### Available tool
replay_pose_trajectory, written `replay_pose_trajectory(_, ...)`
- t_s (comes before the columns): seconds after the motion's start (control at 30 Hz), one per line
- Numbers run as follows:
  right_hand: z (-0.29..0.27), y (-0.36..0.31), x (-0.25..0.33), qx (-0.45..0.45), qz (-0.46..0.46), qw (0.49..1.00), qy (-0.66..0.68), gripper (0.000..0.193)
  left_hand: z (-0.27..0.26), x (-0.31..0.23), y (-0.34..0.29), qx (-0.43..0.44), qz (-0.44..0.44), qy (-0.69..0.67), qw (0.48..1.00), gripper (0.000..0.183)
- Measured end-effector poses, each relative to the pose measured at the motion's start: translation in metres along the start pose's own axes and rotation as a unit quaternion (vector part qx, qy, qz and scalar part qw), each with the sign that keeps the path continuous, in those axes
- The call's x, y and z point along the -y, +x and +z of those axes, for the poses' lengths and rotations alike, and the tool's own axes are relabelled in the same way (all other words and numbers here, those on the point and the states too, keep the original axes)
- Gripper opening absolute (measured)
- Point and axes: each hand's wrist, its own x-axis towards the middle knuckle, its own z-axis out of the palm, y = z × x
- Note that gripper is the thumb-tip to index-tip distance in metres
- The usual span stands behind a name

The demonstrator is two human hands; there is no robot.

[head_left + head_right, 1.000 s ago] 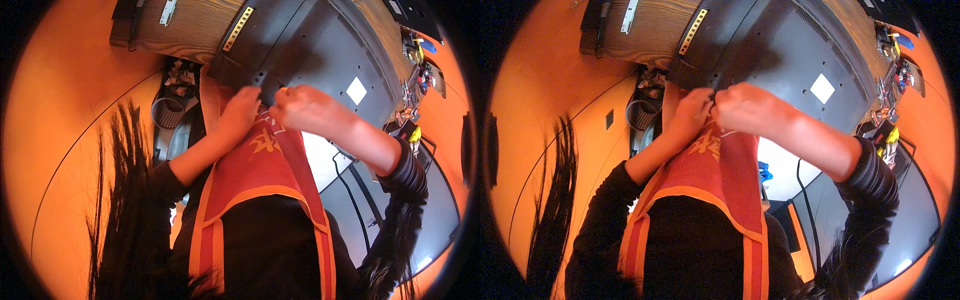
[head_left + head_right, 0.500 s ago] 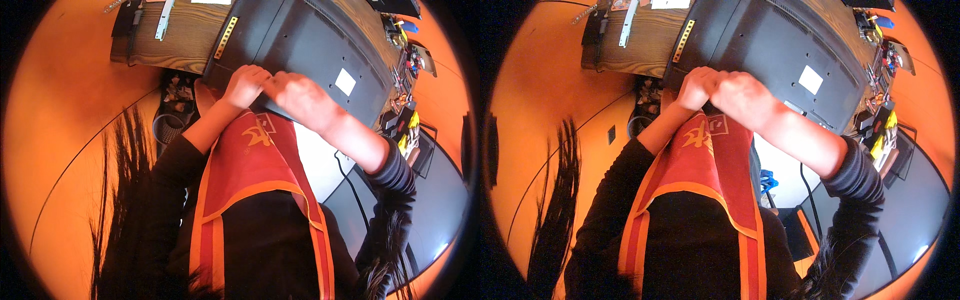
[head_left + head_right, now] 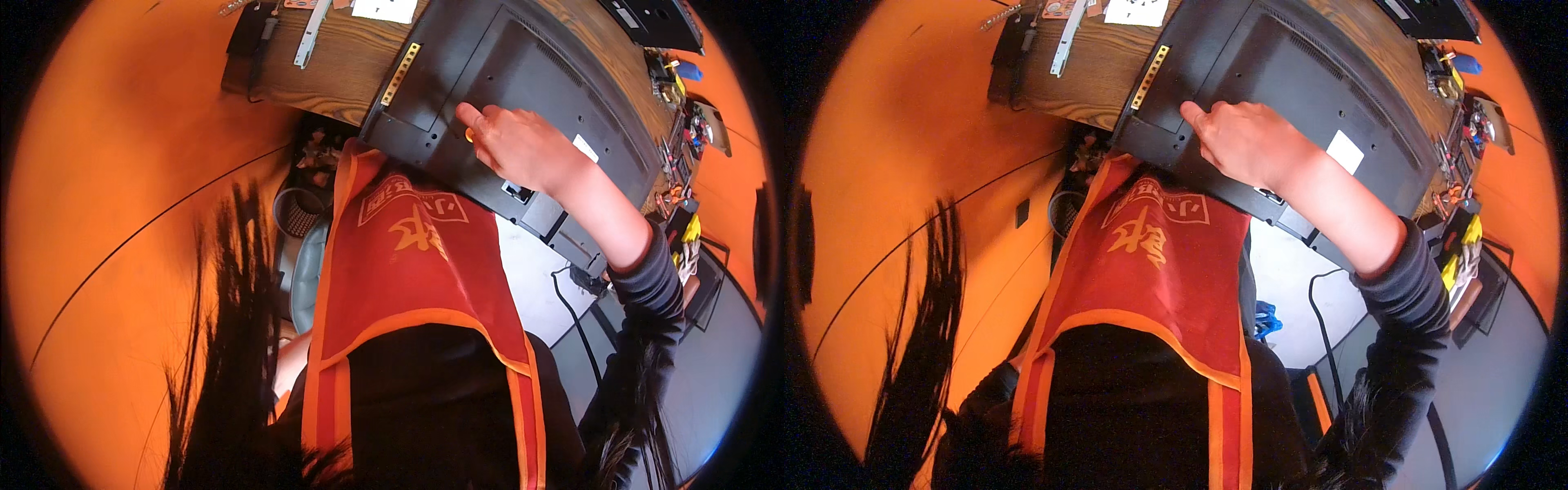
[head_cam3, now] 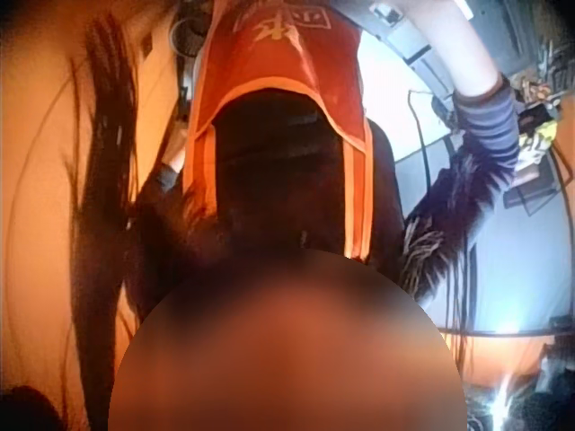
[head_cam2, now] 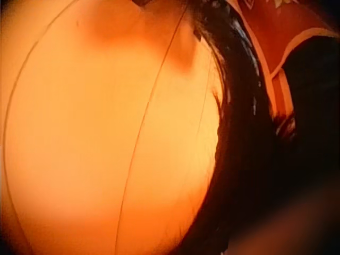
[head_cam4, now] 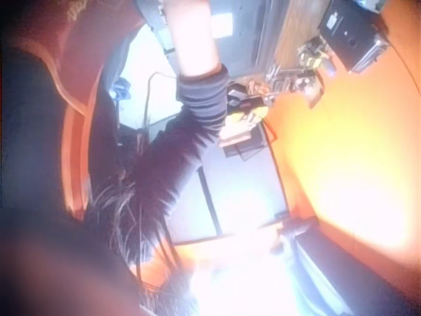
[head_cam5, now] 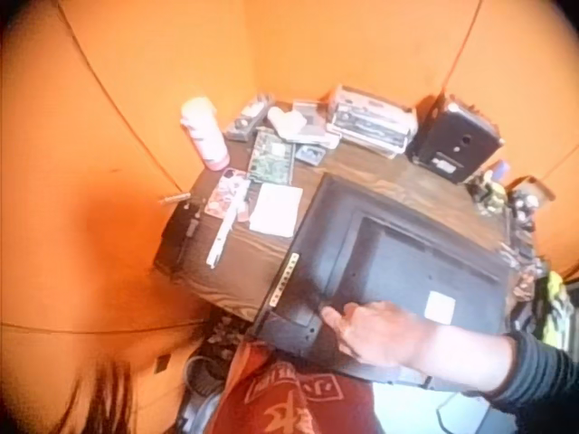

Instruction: The person uses a screwdriver to remove multiple screws from the back panel of a CRT television. They systematically loosen and remove screws from various locations on the rear casing while occasionally repositioning the TV on the workbench.

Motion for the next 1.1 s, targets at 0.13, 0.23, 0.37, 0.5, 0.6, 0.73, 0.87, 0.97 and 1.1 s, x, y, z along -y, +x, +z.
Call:
replay_pose_trajectory(0.13,0.001,0.0,-0.005,-0.008,-0.033,0.999,-0.012,0.023,0.014,0.018,0.002,0.005,-0.016,-0.049,0.999,0.027)
replay_pose_trajectory(0.23,0.002,-0.002,-0.009,-0.023,-0.047,0.999,-0.006,0.019,0.014,0.011,0.001,0.003,-0.014,-0.07,0.997,0.027)
replay_pose_trajectory(0.37,0.005,-0.003,-0.011,-0.031,-0.056,0.998,-0.009,0.016,0.015,0.006,0.0,0.003,-0.014,-0.086,0.996,0.028)
replay_pose_trajectory(0.5,0.007,-0.003,-0.011,-0.03,-0.055,0.998,-0.03,0.017,0.015,0.008,0.0,0.005,-0.018,-0.096,0.995,0.028)
replay_pose_trajectory(0.6,0.008,-0.003,-0.011,-0.038,-0.04,0.998,0.005,0.017,0.014,0.009,-0.001,0.009,-0.02,-0.098,0.995,0.029)
replay_pose_trajectory(0.73,0.011,-0.002,-0.014,-0.044,-0.036,0.998,0.027,0.014,0.015,0.009,-0.002,0.017,-0.028,-0.105,0.994,0.029)
replay_pose_trajectory(0.87,0.012,0.0,-0.013,-0.06,-0.015,0.996,0.063,0.013,0.013,0.011,-0.003,0.018,-0.033,-0.114,0.993,0.03)
replay_pose_trajectory(0.97,0.007,0.001,-0.01,-0.069,0.005,0.99,0.122,0.016,0.012,0.013,-0.003,0.023,-0.041,-0.117,0.992,0.031)
replay_pose_trajectory(1.1,0.002,0.001,-0.01,-0.046,0.084,0.992,0.081,0.017,0.012,0.016,-0.005,0.03,-0.05,-0.125,0.99,0.031)
